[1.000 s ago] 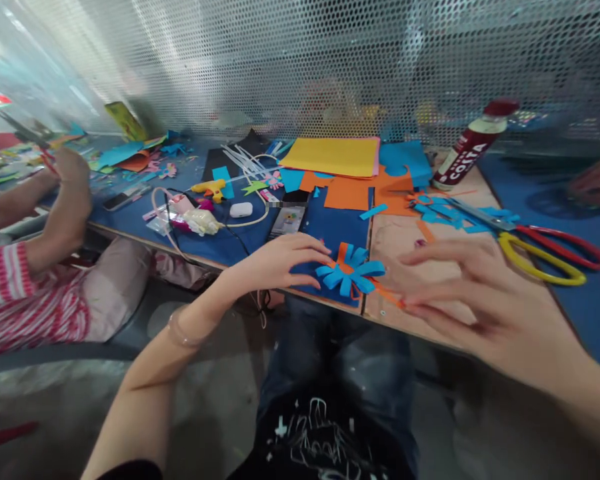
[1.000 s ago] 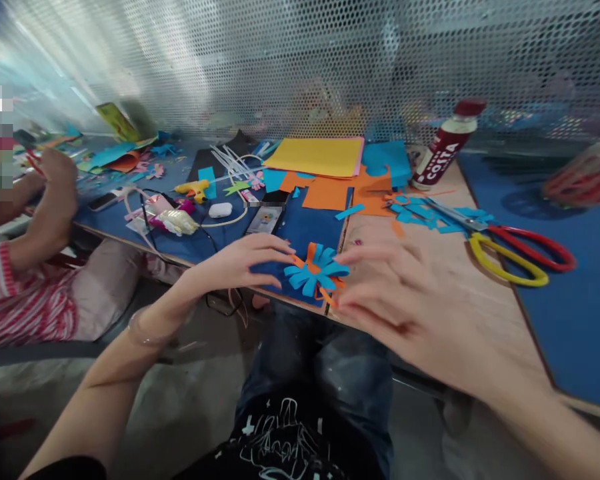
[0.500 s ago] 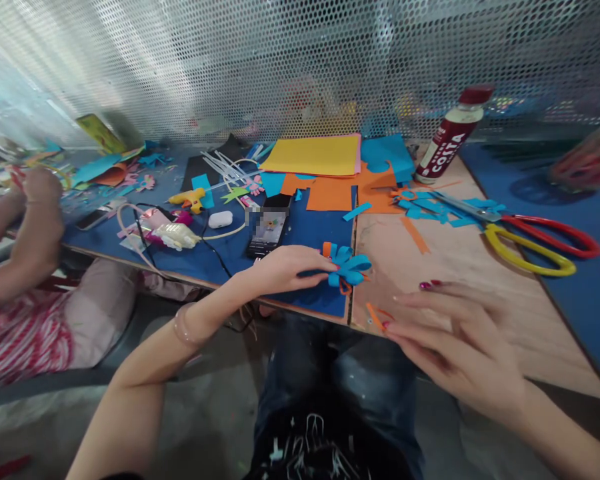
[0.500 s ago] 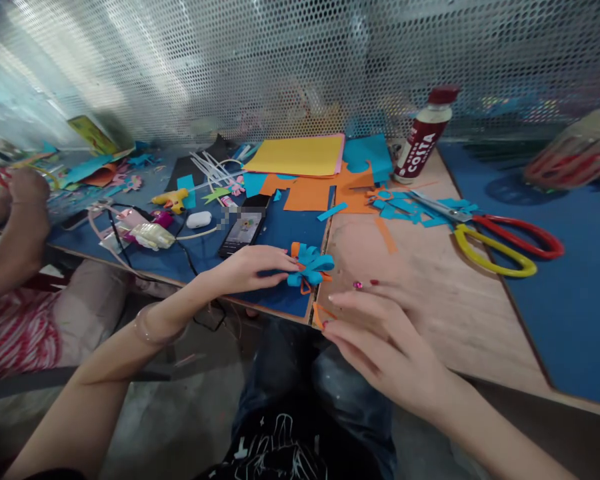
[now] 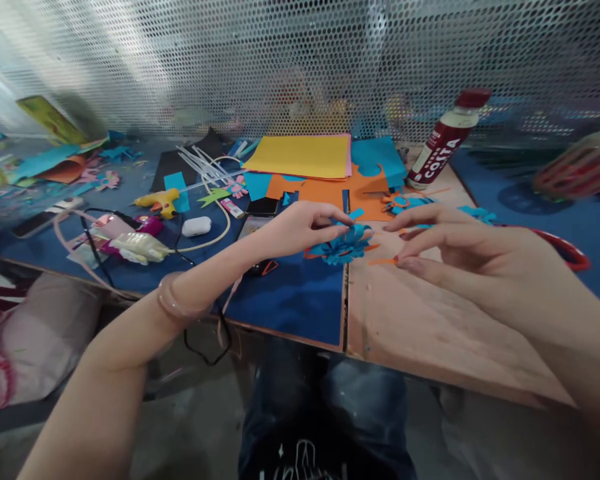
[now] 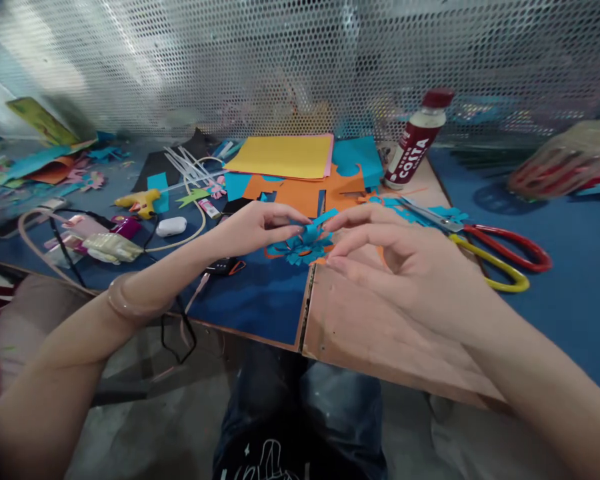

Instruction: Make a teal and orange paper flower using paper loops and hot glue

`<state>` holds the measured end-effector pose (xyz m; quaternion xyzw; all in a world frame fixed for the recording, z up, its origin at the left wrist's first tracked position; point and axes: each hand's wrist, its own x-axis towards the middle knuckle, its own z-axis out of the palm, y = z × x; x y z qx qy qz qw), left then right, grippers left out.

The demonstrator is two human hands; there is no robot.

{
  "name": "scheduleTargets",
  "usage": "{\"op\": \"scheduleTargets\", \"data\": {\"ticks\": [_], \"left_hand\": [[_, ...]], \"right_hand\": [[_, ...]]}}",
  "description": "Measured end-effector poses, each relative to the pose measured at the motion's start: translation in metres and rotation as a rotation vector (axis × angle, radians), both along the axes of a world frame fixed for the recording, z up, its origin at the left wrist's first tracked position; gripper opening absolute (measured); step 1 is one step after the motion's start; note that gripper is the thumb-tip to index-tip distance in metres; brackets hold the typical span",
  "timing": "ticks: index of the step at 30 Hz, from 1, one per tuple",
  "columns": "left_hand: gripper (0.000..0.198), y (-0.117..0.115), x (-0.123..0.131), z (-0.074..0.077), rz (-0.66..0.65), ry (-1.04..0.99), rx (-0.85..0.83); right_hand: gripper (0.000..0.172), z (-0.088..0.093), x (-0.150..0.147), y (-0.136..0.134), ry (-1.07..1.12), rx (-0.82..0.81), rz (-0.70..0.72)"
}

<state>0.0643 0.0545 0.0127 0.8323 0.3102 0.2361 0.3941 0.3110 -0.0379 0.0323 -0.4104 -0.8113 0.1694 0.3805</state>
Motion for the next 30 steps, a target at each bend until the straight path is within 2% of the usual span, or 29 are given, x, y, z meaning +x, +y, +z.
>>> {"op": "scheduleTargets", "data": {"ticks": [3,7,14,17,26,30], "left_hand": [[0.033,-0.001,0.002,-0.001,-0.027,0.023,0.053],[0.035,-0.004,0.002,-0.004,-0.069,0.018,0.109],[0.039,0.0,0.001,-0.014,-0.229,-0.131,0.33],[0.035,0.0,0.0,-0.018,-0.246,-0.179,0.386],[0.029,-0.009,0.003,-0.02,-0.252,-0.112,0.358],[0.028,-0.011,0.005,-0.02,-0.235,-0.091,0.332]], "right_hand": [[0.006,-0.01,0.003,0.003,-0.07,-0.013,0.039],[0.005,-0.021,0.003,0.008,-0.057,-0.003,0.014],[0.006,-0.021,-0.001,0.012,-0.017,-0.059,0.066],[0.008,-0.022,-0.001,0.01,-0.024,-0.085,0.076],[0.009,-0.019,-0.006,0.002,-0.026,-0.16,0.077],[0.004,-0.018,-0.009,-0.004,-0.099,-0.126,0.028]]}}
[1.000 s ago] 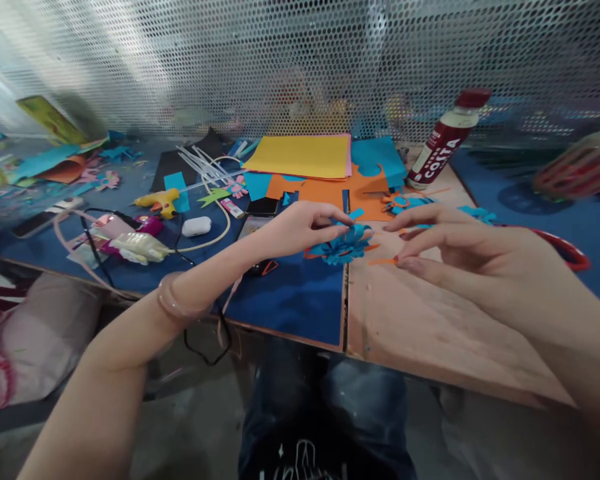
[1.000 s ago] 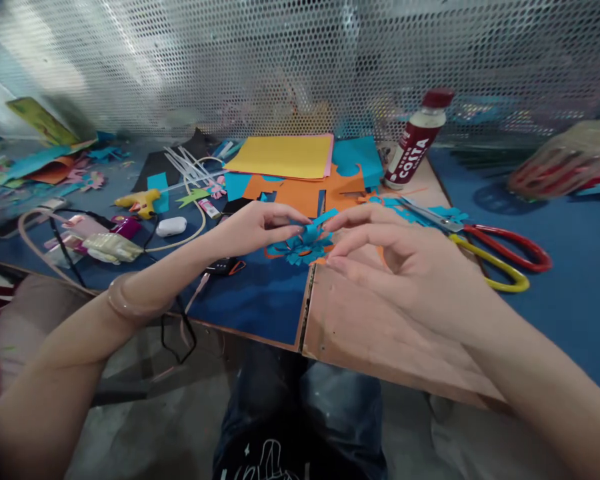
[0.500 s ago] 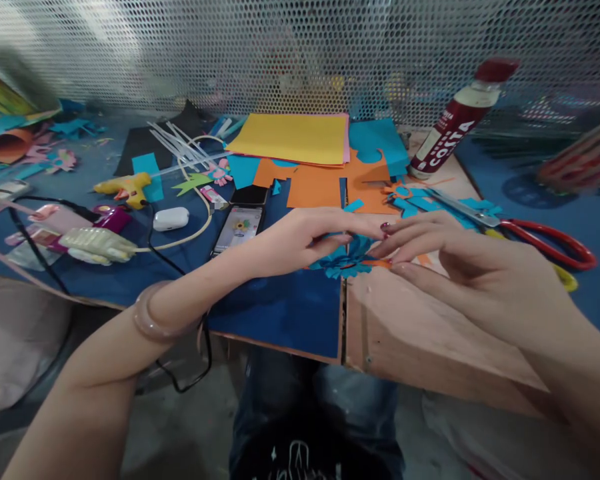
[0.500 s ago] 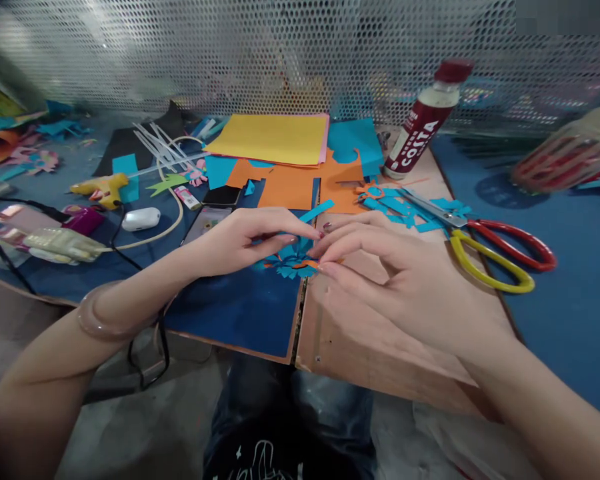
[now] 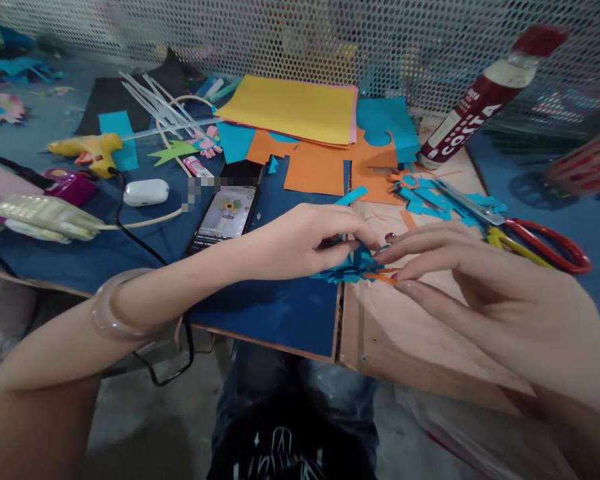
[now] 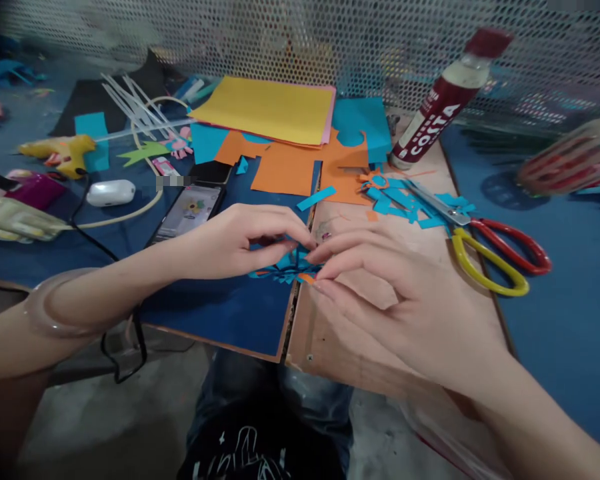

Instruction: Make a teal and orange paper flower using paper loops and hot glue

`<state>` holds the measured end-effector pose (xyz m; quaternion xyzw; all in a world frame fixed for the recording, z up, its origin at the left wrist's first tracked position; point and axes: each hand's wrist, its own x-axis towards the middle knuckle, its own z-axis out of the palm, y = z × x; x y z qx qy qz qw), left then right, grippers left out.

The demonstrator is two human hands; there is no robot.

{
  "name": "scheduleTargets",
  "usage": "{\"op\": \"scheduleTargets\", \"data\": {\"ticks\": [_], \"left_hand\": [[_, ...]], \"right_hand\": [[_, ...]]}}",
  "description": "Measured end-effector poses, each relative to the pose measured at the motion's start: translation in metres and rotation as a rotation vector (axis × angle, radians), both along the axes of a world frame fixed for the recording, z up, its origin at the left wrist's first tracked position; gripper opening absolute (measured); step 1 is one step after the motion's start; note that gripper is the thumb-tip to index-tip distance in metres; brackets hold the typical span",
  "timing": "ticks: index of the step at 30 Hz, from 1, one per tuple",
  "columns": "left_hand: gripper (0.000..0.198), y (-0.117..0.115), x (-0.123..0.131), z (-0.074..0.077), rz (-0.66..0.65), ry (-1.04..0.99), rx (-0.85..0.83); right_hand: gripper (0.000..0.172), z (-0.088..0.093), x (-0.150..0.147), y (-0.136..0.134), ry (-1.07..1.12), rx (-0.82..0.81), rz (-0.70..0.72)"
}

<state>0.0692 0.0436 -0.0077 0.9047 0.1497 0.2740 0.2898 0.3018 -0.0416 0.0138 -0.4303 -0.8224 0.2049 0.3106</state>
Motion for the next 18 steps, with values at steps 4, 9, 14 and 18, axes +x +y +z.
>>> {"op": "scheduleTargets", "data": {"ticks": [4,9,14,18], "left_hand": [[0.027,-0.002,0.001,-0.001,-0.001,-0.003,-0.043],[0.02,-0.007,0.004,-0.003,0.008,0.015,-0.112],[0.012,-0.013,0.007,-0.007,0.041,-0.008,-0.206],[0.012,-0.019,0.009,-0.009,0.044,-0.008,-0.23]], "right_hand": [[0.005,-0.001,-0.005,-0.005,-0.118,0.079,-0.085],[0.01,0.0,-0.008,-0.012,-0.109,0.114,-0.027],[0.024,0.0,-0.001,-0.025,-0.22,0.211,0.051],[0.029,-0.006,0.004,-0.039,-0.302,0.367,0.028]]}}
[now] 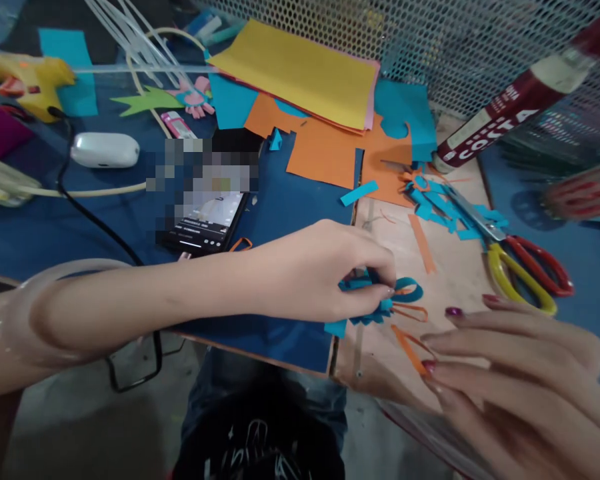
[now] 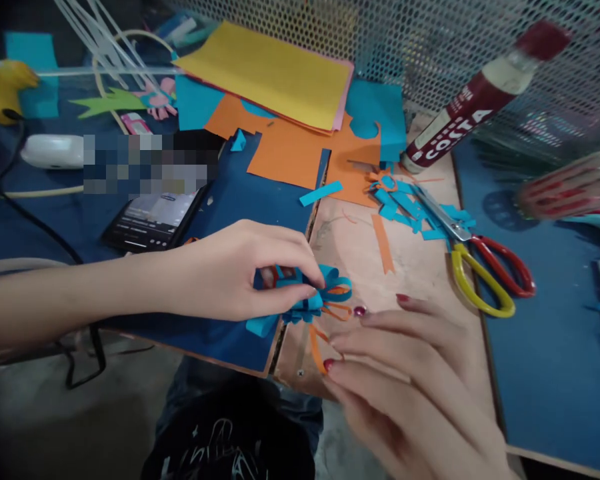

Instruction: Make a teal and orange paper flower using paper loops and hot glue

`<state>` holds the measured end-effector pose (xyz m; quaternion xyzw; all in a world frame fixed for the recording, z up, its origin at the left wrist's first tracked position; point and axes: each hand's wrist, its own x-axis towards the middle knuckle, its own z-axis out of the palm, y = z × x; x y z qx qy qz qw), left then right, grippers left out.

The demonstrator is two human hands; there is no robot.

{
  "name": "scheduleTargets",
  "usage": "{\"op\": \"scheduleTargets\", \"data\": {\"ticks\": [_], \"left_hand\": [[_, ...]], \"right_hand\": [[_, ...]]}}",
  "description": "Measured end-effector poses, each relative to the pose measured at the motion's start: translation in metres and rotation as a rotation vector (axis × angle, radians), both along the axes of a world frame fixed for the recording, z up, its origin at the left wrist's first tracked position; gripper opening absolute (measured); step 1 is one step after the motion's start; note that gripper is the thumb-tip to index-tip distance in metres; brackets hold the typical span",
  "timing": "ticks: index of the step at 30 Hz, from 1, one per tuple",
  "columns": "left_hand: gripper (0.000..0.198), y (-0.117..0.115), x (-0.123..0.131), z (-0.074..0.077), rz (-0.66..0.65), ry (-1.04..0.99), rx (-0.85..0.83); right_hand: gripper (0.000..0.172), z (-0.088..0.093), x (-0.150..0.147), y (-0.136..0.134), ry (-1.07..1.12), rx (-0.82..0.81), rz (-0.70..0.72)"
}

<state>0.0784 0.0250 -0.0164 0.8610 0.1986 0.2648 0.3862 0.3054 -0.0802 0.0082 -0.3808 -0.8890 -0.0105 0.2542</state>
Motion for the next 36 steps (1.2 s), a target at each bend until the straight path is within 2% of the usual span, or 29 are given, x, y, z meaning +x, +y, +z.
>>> {"op": "scheduleTargets", "data": {"ticks": [2,9,26,36], "left_hand": [[0.014,-0.001,0.0,0.0,-0.015,0.003,0.008],[0.014,-0.002,0.001,0.0,-0.036,0.004,0.035],[0.015,-0.003,0.001,-0.001,-0.043,0.013,0.045],[0.015,-0.004,0.001,-0.002,-0.047,-0.002,0.049]], "right_hand": [[0.026,-0.004,0.0,-0.005,-0.024,0.04,-0.01],[0.026,-0.013,-0.005,-0.005,-0.021,0.007,-0.067],[0.03,-0.012,-0.011,-0.001,0.056,-0.099,-0.065],[0.025,-0.011,-0.014,0.003,0.071,-0.186,-0.076]]}}
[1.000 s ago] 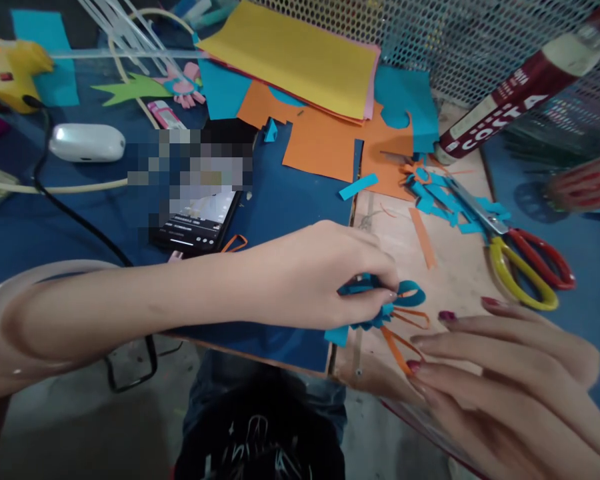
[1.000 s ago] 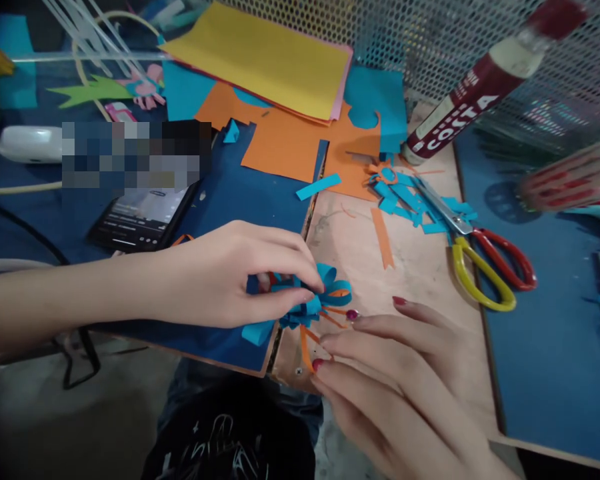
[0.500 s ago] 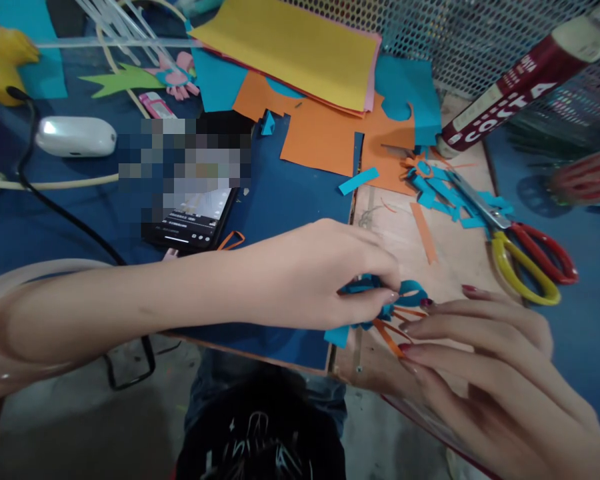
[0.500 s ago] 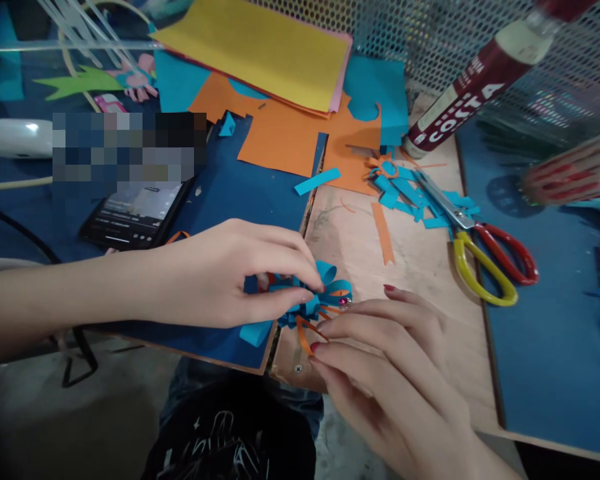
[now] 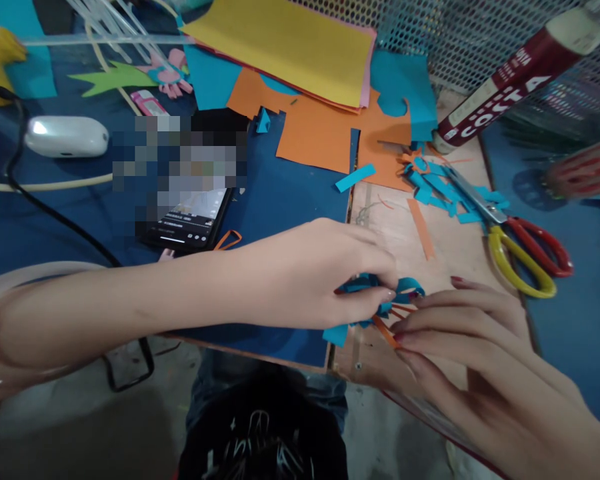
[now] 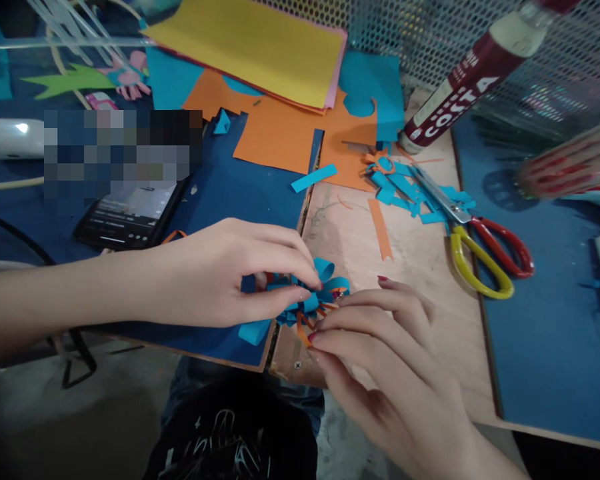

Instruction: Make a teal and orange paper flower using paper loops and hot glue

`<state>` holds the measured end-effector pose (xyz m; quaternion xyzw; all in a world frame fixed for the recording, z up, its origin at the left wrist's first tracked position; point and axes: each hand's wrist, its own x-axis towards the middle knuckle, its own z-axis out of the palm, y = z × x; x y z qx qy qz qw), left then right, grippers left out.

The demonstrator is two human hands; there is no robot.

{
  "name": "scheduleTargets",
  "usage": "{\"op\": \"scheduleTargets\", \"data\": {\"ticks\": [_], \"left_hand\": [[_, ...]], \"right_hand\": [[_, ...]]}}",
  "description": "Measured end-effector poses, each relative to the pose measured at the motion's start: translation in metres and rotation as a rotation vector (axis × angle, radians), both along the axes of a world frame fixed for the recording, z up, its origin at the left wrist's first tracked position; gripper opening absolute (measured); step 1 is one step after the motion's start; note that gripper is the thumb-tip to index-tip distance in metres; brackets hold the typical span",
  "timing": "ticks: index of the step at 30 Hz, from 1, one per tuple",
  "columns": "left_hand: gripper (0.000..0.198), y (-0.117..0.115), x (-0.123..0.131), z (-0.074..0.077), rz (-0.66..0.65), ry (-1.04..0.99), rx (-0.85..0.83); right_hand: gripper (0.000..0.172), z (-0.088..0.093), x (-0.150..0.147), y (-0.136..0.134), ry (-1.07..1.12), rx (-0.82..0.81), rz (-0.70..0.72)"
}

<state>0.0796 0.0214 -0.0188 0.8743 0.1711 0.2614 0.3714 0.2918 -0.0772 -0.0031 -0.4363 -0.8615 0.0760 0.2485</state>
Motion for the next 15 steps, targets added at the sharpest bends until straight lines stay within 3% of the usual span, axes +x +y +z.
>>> {"op": "scheduleTargets", "data": {"ticks": [15], "left_hand": [[0.016,0.0028,-0.0014,0.0043,-0.002,0.003,-0.032]], "right_hand": [[0.025,0.0049,-0.0027,0.0033,-0.022,0.034,-0.012]]}}
